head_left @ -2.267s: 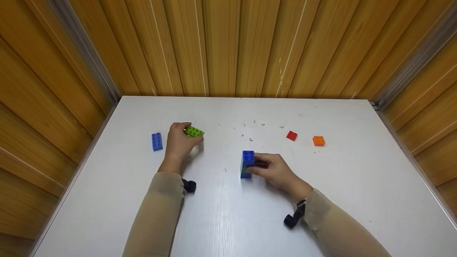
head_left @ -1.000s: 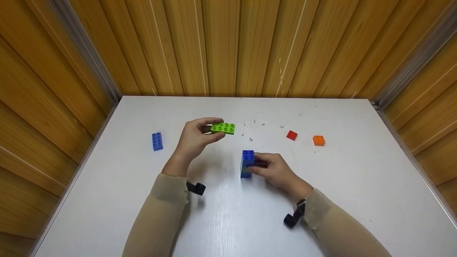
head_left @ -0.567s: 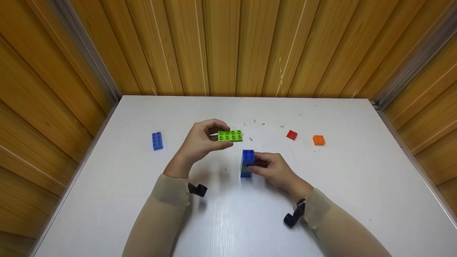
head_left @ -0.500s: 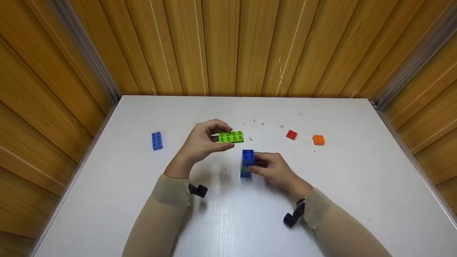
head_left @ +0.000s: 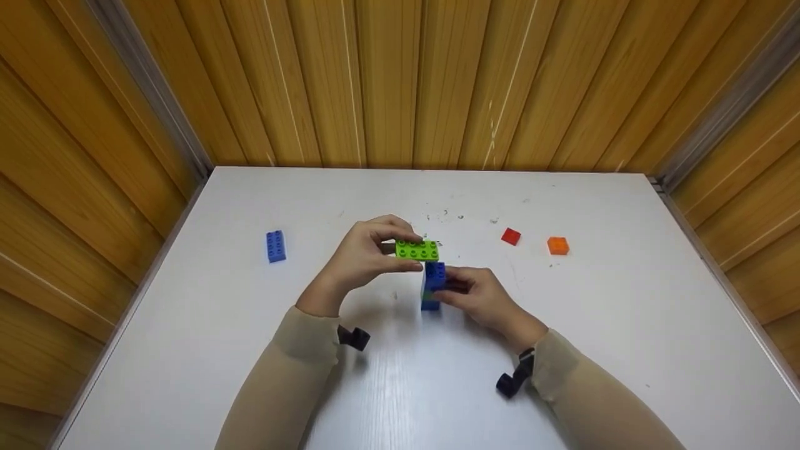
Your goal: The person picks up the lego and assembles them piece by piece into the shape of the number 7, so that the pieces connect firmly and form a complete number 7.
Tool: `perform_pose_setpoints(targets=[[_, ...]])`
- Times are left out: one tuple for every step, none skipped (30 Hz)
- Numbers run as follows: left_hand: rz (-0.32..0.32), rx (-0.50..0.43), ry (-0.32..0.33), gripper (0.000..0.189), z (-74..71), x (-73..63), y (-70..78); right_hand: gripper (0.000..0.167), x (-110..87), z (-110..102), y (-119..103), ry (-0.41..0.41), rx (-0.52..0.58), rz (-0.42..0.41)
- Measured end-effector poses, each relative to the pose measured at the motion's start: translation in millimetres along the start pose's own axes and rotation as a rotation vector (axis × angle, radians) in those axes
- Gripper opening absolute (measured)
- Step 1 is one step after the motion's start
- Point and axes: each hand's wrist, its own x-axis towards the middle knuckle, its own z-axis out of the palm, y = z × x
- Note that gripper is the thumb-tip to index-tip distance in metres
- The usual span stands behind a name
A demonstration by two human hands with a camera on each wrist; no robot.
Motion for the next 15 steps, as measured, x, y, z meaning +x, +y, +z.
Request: perform_pose_setpoints(targets=[[0.002, 0.002, 0.001, 0.036, 1.3, 0.1, -0.7, 0.048, 0.3, 0.1, 0.3, 0.002, 0.0, -0.002], [0.004, 0.006, 0.001, 0.035, 2.6, 0.2, -1.4, 0.048, 0.5, 0.3, 0.5, 0.004, -0.001, -0.001], [0.004, 0.006, 0.002, 0.034, 3.9, 0.4, -2.4, 0.048, 0.7, 0.5, 0.5, 0.006, -0.001, -0.001], [0.003, 0.007, 0.003, 0.033, 5.2, 0.7, -3.3, 0.048, 0.8, 0.6, 0.6, 0.007, 0.0, -0.003], [-0.001, 0.003, 0.002, 0.032, 6.5, 0.9, -3.8, 0.048, 0.9, 0.8, 0.5, 0.008, 0.003, -0.002], [-0.011, -0.001, 0.001, 0.032, 7.8, 1.3, -4.5, 0.048, 0.8, 1.0, 0.0, 0.008, 0.002, -0.006], [-0.019, -0.004, -0.001, 0.032, 8.9, 1.7, -5.2, 0.048, 1.0, 1.0, 0.1, 0.009, -0.001, -0.01], [-0.028, -0.005, -0.004, 0.032, 9.8, 1.9, -5.5, 0.048, 0.9, 1.2, 0.0, 0.01, -0.002, -0.015], [-0.037, -0.005, -0.008, 0.032, 10.6, 2.0, -5.8, 0.048, 0.9, 1.3, -0.2, 0.012, -0.004, -0.021], [-0.044, -0.002, -0.014, 0.032, 11.4, 2.3, -6.2, 0.048, 0.8, 1.3, -0.2, 0.014, -0.005, -0.027], [-0.048, 0.008, -0.02, 0.032, 11.9, 2.4, -6.6, 0.048, 0.7, 1.4, -0.2, 0.015, -0.004, -0.031], [-0.051, 0.019, -0.026, 0.032, 12.4, 2.5, -7.0, 0.048, 0.6, 1.4, -0.1, 0.015, -0.005, -0.035], [-0.052, 0.031, -0.031, 0.032, 12.7, 2.3, -7.5, 0.048, 0.3, 1.5, 0.2, 0.016, -0.003, -0.035], [-0.054, 0.043, -0.036, 0.032, 13.1, 2.0, -8.1, 0.048, 0.0, 1.6, 0.3, 0.015, -0.001, -0.035], [-0.055, 0.054, -0.042, 0.031, 13.5, 1.9, -8.6, 0.048, -0.4, 1.8, 0.5, 0.013, 0.001, -0.034]])
